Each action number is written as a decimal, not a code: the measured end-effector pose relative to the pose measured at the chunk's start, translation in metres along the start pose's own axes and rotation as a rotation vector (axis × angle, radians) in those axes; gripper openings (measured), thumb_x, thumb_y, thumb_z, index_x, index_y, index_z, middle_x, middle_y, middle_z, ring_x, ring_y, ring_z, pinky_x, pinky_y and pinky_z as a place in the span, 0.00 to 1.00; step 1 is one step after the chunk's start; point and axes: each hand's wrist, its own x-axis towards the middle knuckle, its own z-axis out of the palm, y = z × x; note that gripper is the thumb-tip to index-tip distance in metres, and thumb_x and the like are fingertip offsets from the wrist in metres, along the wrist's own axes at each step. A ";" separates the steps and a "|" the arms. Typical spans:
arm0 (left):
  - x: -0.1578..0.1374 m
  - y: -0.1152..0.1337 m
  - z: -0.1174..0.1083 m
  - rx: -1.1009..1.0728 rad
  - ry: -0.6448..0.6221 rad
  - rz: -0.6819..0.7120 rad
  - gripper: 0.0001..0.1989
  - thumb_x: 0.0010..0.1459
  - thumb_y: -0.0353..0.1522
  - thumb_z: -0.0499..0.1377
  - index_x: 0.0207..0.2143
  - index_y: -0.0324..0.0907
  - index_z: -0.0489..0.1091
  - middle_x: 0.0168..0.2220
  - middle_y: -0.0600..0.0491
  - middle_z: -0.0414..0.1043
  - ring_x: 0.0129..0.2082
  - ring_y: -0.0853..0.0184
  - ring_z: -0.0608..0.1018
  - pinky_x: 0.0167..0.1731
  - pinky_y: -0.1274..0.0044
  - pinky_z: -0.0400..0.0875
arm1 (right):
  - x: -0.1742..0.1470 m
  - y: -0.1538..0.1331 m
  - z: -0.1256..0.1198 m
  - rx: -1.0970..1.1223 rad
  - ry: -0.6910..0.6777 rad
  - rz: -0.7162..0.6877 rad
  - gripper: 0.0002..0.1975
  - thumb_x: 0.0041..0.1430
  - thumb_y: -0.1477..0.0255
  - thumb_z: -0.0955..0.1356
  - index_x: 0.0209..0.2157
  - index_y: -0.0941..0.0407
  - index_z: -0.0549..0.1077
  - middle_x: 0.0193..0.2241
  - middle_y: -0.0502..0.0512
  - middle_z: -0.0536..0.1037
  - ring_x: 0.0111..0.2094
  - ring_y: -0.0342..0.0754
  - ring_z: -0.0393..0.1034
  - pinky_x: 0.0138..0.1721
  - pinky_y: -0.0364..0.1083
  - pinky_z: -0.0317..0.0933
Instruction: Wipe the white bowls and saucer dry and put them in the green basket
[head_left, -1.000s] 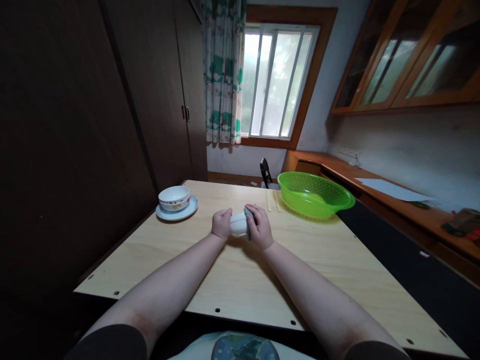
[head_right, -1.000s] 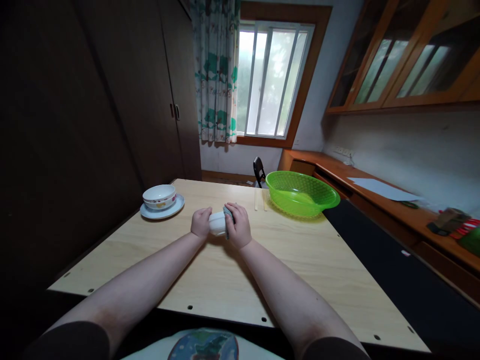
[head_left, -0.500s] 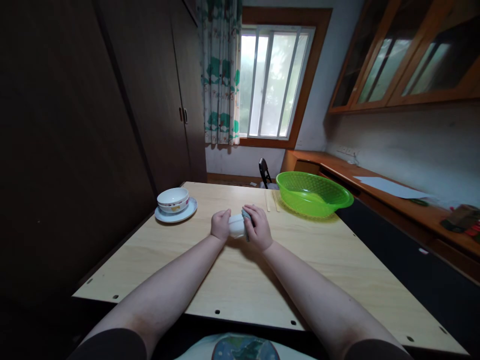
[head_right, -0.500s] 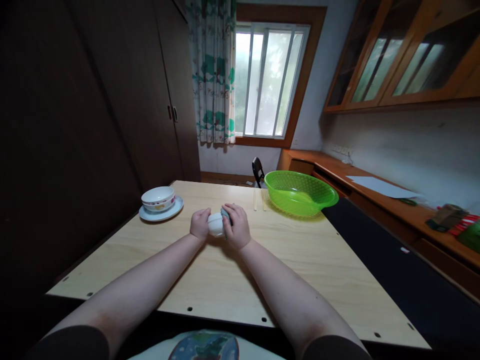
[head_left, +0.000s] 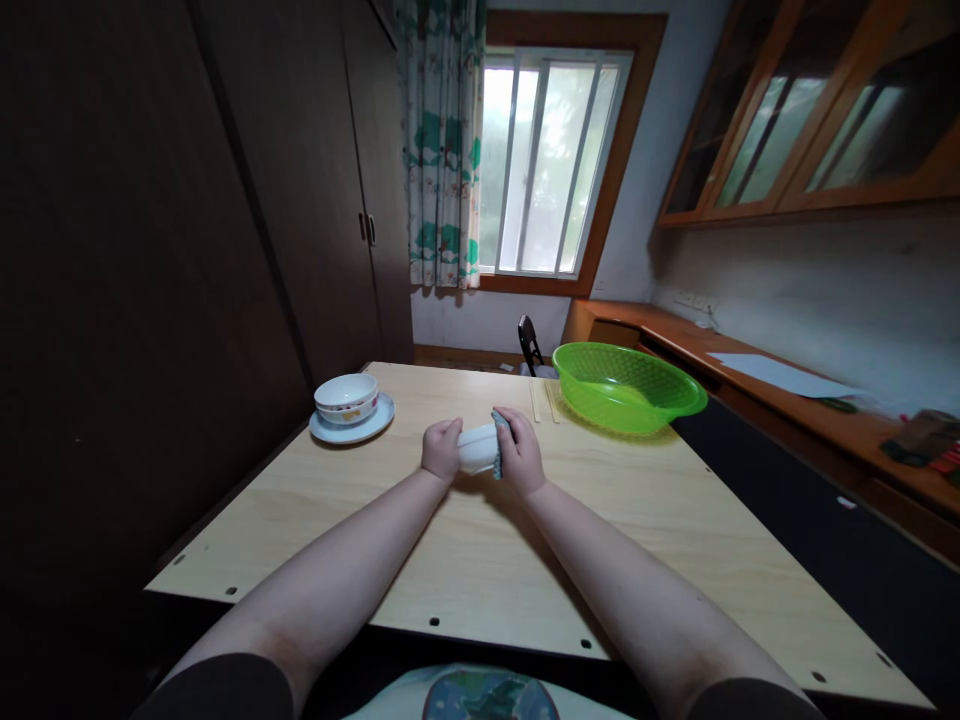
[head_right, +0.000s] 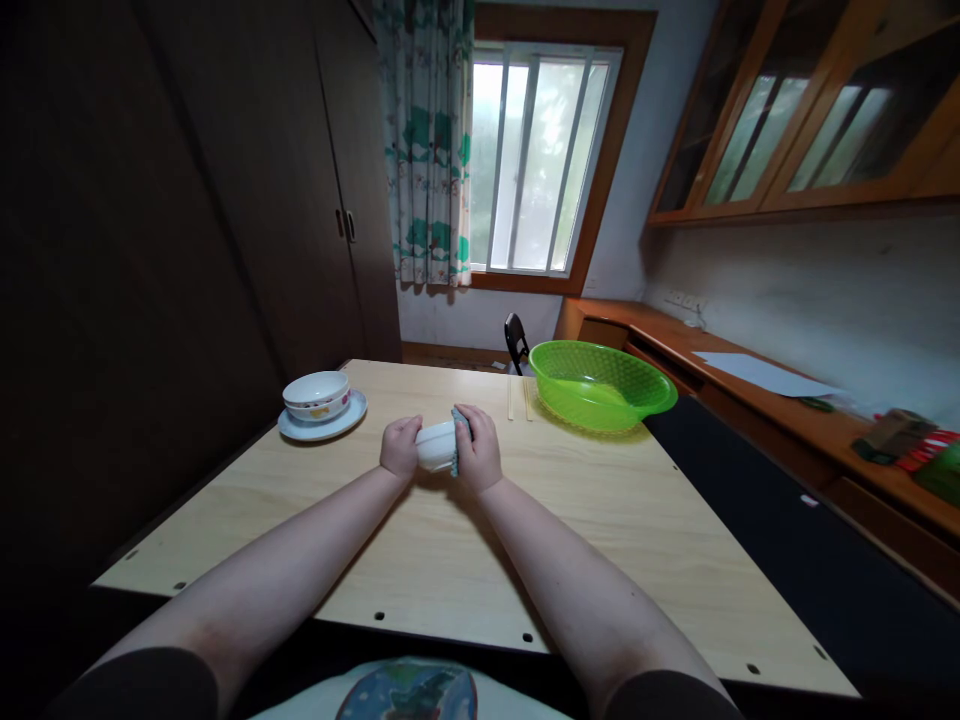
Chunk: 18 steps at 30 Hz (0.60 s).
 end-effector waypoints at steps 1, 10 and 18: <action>0.000 0.000 0.000 0.002 0.006 -0.007 0.18 0.48 0.40 0.53 0.13 0.43 0.51 0.15 0.60 0.46 0.18 0.74 0.54 0.19 0.78 0.49 | 0.000 0.001 0.000 0.008 0.009 0.017 0.15 0.63 0.67 0.59 0.47 0.54 0.70 0.45 0.58 0.73 0.48 0.51 0.66 0.51 0.54 0.60; 0.002 -0.002 -0.001 -0.011 -0.011 -0.030 0.19 0.48 0.41 0.54 0.13 0.43 0.52 0.14 0.60 0.47 0.18 0.74 0.54 0.19 0.78 0.50 | -0.002 -0.011 -0.007 -0.132 -0.127 -0.180 0.17 0.61 0.69 0.61 0.51 0.53 0.68 0.48 0.59 0.72 0.51 0.53 0.63 0.54 0.58 0.57; 0.000 0.000 0.000 -0.007 0.004 -0.005 0.19 0.49 0.39 0.54 0.13 0.43 0.51 0.14 0.60 0.47 0.18 0.73 0.54 0.19 0.78 0.50 | -0.001 0.000 0.000 -0.020 -0.011 -0.017 0.15 0.63 0.67 0.59 0.48 0.54 0.69 0.46 0.59 0.73 0.49 0.52 0.65 0.52 0.55 0.60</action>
